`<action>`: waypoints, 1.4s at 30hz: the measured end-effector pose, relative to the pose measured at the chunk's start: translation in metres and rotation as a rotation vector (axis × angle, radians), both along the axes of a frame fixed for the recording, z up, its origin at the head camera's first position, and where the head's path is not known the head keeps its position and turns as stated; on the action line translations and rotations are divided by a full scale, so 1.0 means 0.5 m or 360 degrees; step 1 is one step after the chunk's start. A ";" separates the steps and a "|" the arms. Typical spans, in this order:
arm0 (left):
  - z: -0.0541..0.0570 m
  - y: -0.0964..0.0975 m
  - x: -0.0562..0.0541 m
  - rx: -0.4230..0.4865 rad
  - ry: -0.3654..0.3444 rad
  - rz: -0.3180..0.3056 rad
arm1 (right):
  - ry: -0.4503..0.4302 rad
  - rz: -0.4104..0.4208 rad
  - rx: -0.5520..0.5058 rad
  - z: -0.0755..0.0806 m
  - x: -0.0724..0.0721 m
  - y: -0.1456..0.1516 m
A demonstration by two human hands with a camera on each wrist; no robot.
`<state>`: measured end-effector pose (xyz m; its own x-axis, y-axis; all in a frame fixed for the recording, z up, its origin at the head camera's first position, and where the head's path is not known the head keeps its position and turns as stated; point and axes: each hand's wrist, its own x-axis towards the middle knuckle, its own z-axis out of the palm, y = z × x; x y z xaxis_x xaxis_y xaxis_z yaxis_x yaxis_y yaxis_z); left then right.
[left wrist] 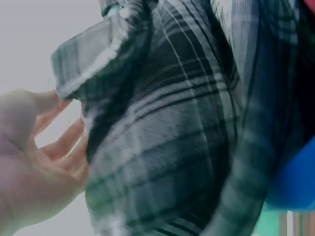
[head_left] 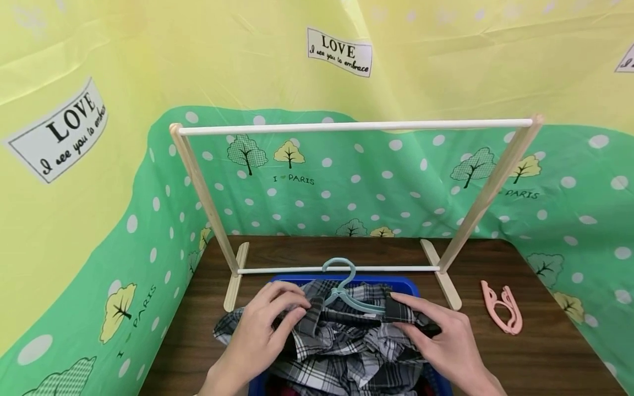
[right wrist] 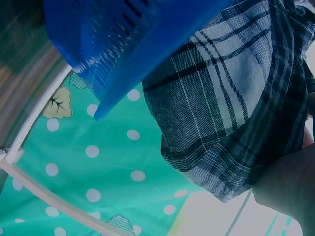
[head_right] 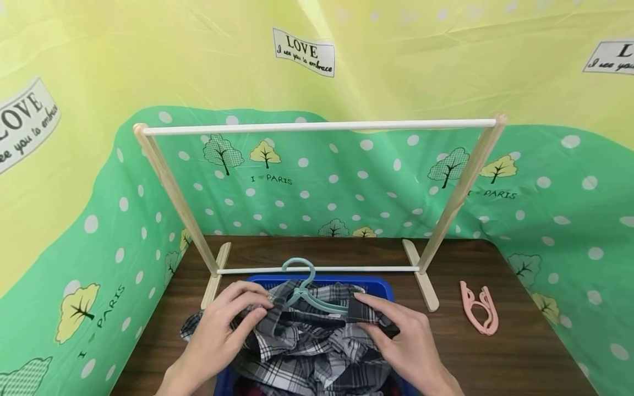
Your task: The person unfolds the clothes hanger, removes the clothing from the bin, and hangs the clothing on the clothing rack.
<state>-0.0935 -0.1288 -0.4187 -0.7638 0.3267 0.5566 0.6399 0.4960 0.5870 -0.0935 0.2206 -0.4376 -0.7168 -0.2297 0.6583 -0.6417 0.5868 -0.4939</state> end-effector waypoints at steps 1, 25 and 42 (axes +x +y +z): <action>0.001 -0.001 -0.002 -0.0028 -0.0041 0.0012 | 0.0016 0.0007 -0.0009 -0.001 0.000 0.001; -0.015 0.004 -0.009 -0.0165 -0.0009 -0.0236 | -0.0116 0.0122 0.0155 0.022 0.000 0.001; -0.016 0.004 -0.013 -0.0154 0.0184 -0.0340 | 0.0028 0.0349 0.0098 0.023 -0.016 -0.020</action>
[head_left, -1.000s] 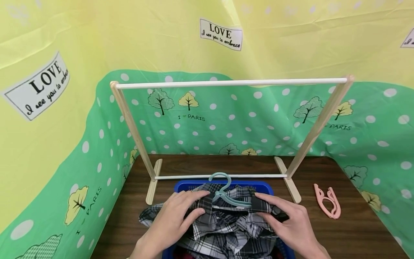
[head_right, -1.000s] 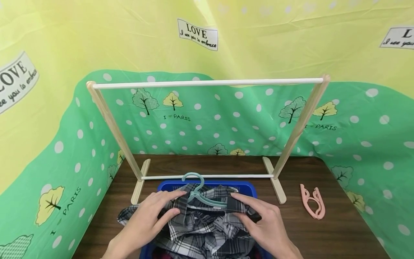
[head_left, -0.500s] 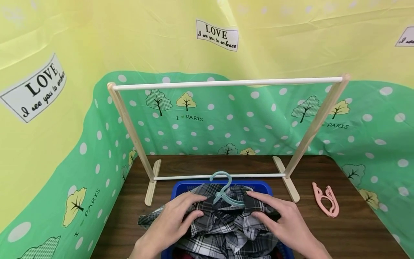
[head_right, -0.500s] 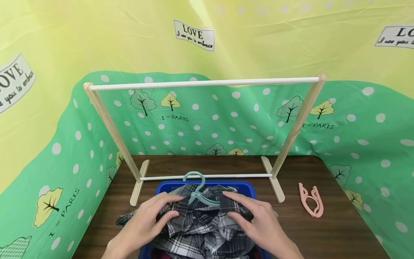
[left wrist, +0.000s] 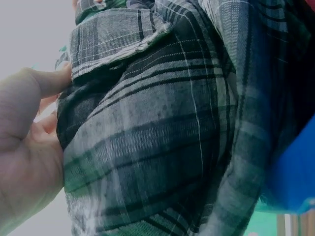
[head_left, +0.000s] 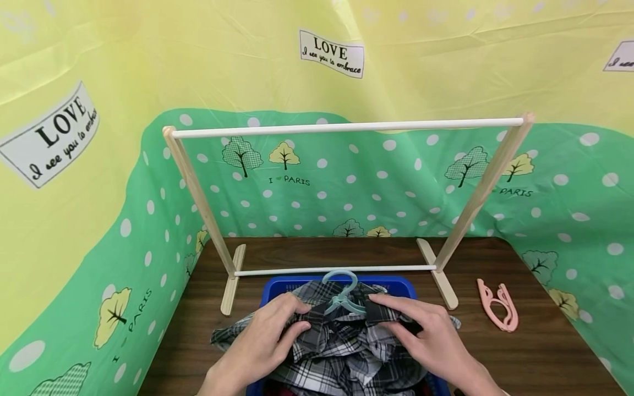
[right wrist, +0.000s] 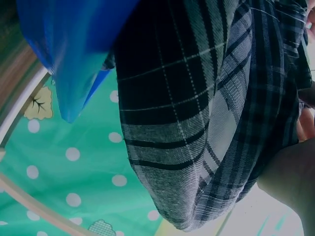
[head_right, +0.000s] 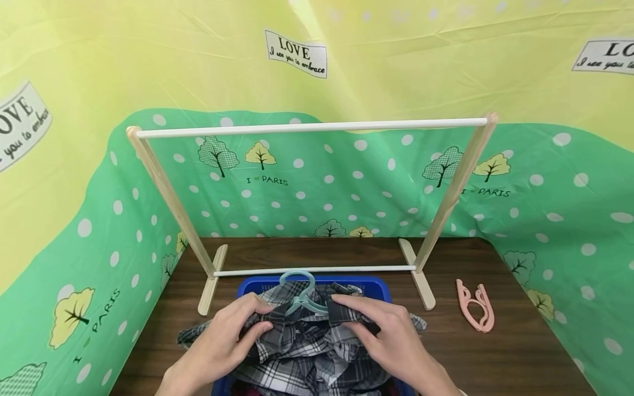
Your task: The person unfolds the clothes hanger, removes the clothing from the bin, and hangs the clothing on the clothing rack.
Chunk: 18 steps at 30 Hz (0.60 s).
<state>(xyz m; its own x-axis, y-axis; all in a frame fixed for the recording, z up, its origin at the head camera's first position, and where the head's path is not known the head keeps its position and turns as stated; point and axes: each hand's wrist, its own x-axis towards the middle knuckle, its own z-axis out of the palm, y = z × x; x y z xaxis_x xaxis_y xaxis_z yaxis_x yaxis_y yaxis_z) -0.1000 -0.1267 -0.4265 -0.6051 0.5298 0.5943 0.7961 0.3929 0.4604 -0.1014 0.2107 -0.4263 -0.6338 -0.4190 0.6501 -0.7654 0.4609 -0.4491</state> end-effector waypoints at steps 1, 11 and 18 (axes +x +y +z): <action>0.000 0.000 0.001 -0.0001 0.0008 0.0008 | -0.0005 0.0007 -0.0015 -0.002 0.000 0.000; 0.005 0.005 0.009 -0.0054 0.0067 0.0268 | -0.0050 -0.0014 -0.0103 -0.011 0.003 0.004; 0.004 0.001 0.012 -0.0060 0.0097 0.0432 | 0.0005 -0.0069 -0.0063 -0.011 -0.001 0.008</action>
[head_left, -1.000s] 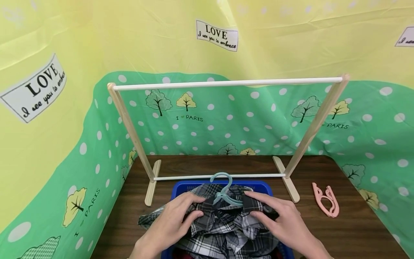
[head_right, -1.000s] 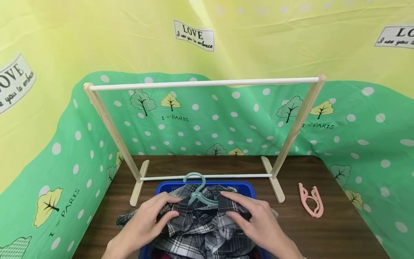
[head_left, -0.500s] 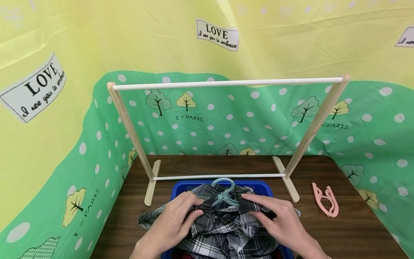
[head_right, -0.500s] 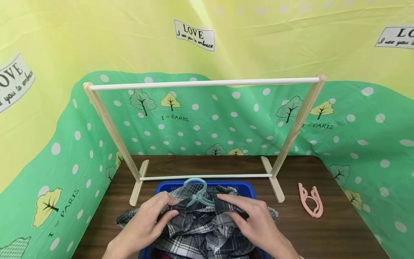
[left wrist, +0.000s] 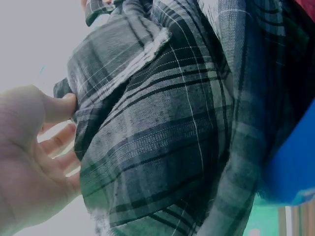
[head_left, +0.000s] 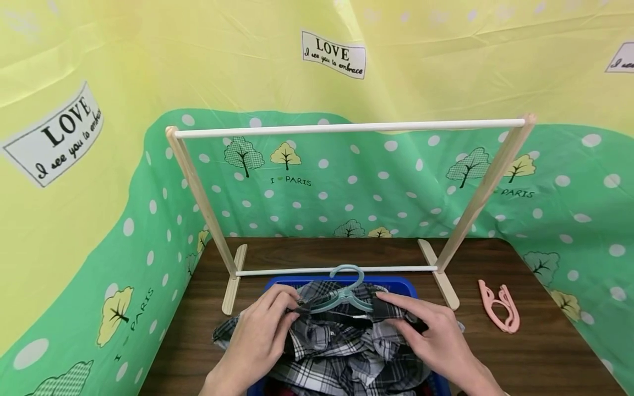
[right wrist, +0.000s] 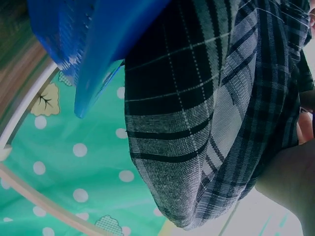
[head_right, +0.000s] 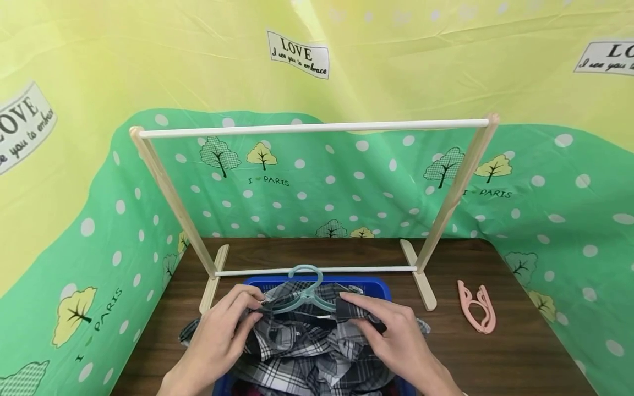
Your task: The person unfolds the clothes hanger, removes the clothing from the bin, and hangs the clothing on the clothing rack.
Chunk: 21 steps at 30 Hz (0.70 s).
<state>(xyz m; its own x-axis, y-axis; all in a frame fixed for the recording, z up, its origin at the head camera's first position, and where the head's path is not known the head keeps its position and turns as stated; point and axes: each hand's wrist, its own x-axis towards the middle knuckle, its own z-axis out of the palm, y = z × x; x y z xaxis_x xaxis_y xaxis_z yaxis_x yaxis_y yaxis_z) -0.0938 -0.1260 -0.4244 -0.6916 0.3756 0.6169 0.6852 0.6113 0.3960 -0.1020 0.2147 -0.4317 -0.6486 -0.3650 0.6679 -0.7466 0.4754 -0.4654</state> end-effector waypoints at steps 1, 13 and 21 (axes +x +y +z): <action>0.000 -0.001 0.000 0.0004 0.0000 0.0012 | 0.0011 -0.0009 0.0007 0.000 -0.001 0.000; 0.002 -0.005 0.001 0.0040 -0.0274 -0.0109 | -0.0023 -0.0074 -0.0008 -0.001 0.001 0.007; -0.004 0.006 -0.005 0.0116 -0.0175 -0.0166 | 0.0009 -0.0111 -0.0018 -0.001 0.000 0.003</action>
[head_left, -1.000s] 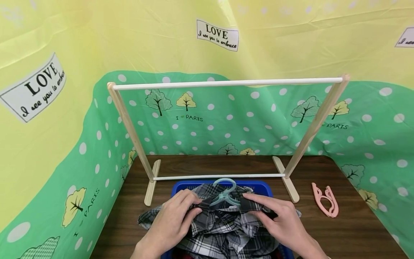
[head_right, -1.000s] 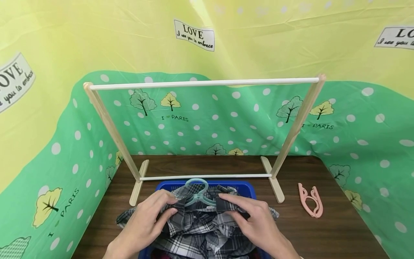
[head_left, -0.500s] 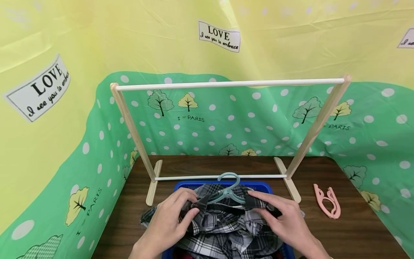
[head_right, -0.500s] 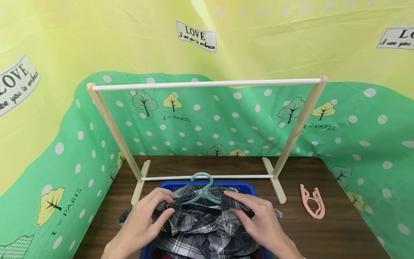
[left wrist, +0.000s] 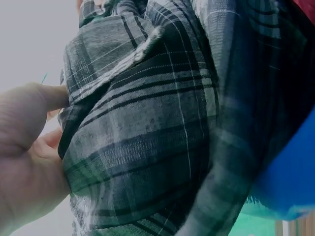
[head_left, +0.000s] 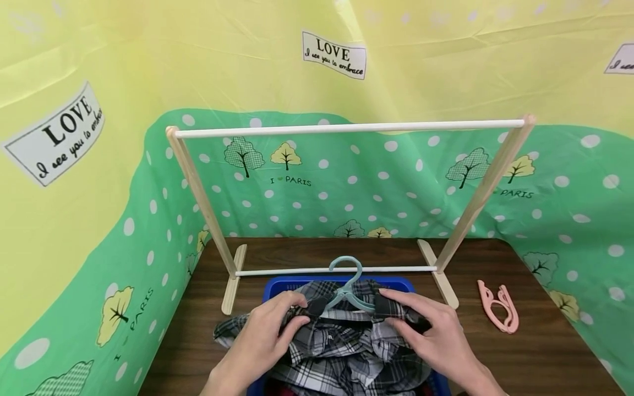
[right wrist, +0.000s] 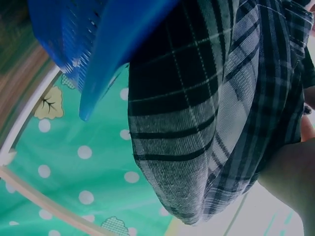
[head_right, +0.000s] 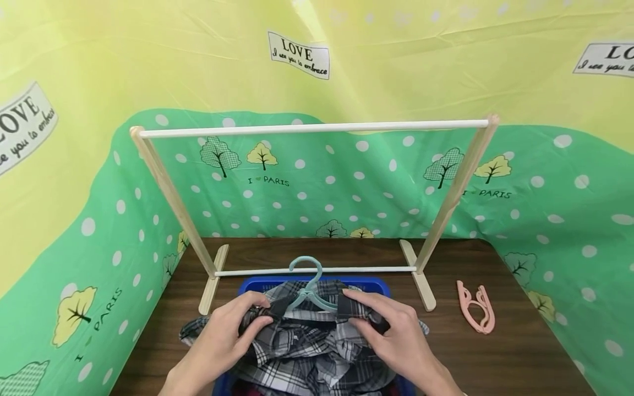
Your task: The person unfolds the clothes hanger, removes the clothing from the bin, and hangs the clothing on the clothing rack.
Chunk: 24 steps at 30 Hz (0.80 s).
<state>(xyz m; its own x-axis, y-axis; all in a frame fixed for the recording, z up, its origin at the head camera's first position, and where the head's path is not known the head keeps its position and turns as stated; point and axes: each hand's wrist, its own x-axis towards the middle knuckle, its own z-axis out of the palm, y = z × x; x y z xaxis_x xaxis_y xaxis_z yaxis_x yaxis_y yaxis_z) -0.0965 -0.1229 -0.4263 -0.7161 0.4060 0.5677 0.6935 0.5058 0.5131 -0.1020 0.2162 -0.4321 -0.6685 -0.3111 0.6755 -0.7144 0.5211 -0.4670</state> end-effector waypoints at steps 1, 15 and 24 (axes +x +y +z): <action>-0.001 0.000 0.000 0.0002 0.0017 -0.0010 | -0.0005 -0.0001 0.0000 0.000 -0.001 0.000; 0.004 0.004 -0.001 -0.0010 -0.0025 -0.0077 | -0.0042 0.0143 0.0072 0.009 -0.003 -0.022; 0.003 0.009 -0.001 -0.0063 0.0034 -0.0105 | -0.0096 0.0182 0.0082 0.011 0.001 -0.028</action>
